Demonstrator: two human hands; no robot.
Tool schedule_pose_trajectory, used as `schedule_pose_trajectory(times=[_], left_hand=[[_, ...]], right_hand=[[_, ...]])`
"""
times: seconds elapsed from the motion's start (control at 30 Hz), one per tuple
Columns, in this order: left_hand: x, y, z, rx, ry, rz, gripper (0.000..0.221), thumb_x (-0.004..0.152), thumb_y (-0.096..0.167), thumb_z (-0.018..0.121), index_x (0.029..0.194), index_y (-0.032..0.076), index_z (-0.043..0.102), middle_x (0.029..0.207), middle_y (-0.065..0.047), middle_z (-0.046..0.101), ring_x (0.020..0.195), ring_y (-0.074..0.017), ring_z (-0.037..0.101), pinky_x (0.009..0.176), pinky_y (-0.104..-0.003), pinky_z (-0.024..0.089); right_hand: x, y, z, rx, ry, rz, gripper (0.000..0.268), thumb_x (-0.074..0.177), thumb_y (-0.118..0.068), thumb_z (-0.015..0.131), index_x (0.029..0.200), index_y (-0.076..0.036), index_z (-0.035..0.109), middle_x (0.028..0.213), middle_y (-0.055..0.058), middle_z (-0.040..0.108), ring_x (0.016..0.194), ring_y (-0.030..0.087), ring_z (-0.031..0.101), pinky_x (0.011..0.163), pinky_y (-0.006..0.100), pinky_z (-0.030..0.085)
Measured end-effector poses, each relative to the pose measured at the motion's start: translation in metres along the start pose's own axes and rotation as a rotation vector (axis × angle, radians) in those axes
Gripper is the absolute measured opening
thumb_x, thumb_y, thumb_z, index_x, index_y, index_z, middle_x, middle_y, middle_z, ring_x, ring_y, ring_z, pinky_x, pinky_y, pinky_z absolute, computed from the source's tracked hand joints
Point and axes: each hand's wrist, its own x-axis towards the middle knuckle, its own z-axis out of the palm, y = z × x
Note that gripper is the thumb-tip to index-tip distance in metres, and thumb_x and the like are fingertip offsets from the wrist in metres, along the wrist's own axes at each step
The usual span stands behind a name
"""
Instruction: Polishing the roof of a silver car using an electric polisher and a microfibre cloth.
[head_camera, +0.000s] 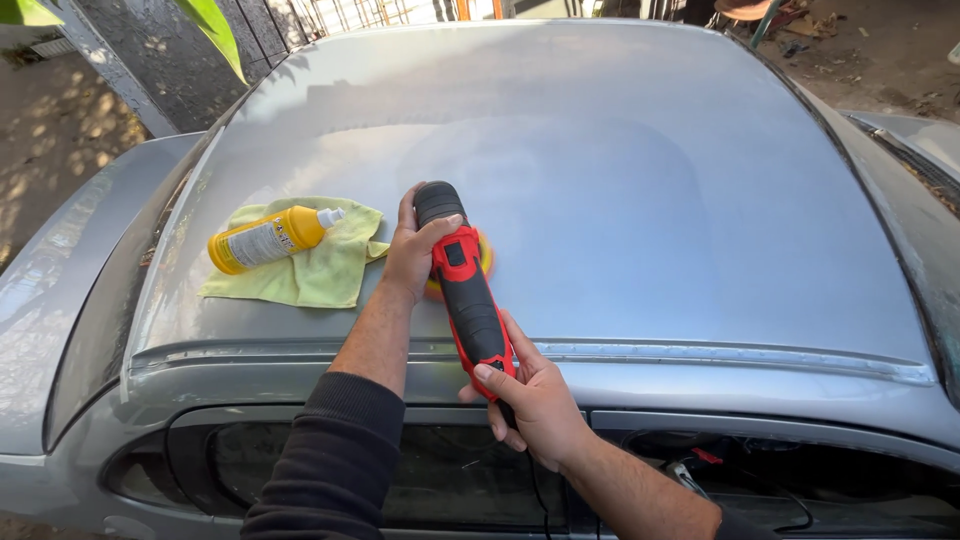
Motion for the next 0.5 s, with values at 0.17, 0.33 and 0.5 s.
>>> schedule_pose_trajectory(times=[0.17,0.33,0.5], left_hand=[[-0.022,0.005,-0.017,-0.02,0.045,-0.012,0.089,0.08,0.021,0.075,0.156,0.017,0.029,0.118,-0.008,0.058,0.103,-0.0166,0.064,0.091,-0.035,0.058],[-0.031,-0.007,-0.002,-0.046,-0.001,0.003,0.09,0.082,0.022,0.075,0.157,0.016,0.027,0.12,-0.009,0.058,0.105,-0.0169,0.064,0.095,-0.034,0.056],[-0.027,-0.017,0.042,-0.02,-0.044,0.001,0.091,0.082,0.021,0.074,0.158,0.016,0.024,0.119,-0.008,0.059,0.106,-0.0166,0.064,0.095,-0.035,0.055]], right_hand=[[-0.008,0.007,0.009,-0.064,-0.028,0.045,0.088,0.095,-0.02,0.062,0.166,-0.034,0.01,0.084,0.014,0.073,0.04,0.01,0.057,0.031,0.022,0.037],[-0.026,0.01,-0.005,-0.059,-0.008,0.066,0.088,0.096,-0.02,0.06,0.165,-0.036,0.009,0.082,0.013,0.073,0.041,0.01,0.057,0.032,0.022,0.039],[-0.045,0.003,-0.036,-0.048,0.035,0.027,0.085,0.097,-0.02,0.059,0.165,-0.034,0.01,0.08,0.013,0.073,0.041,0.01,0.057,0.031,0.021,0.037]])
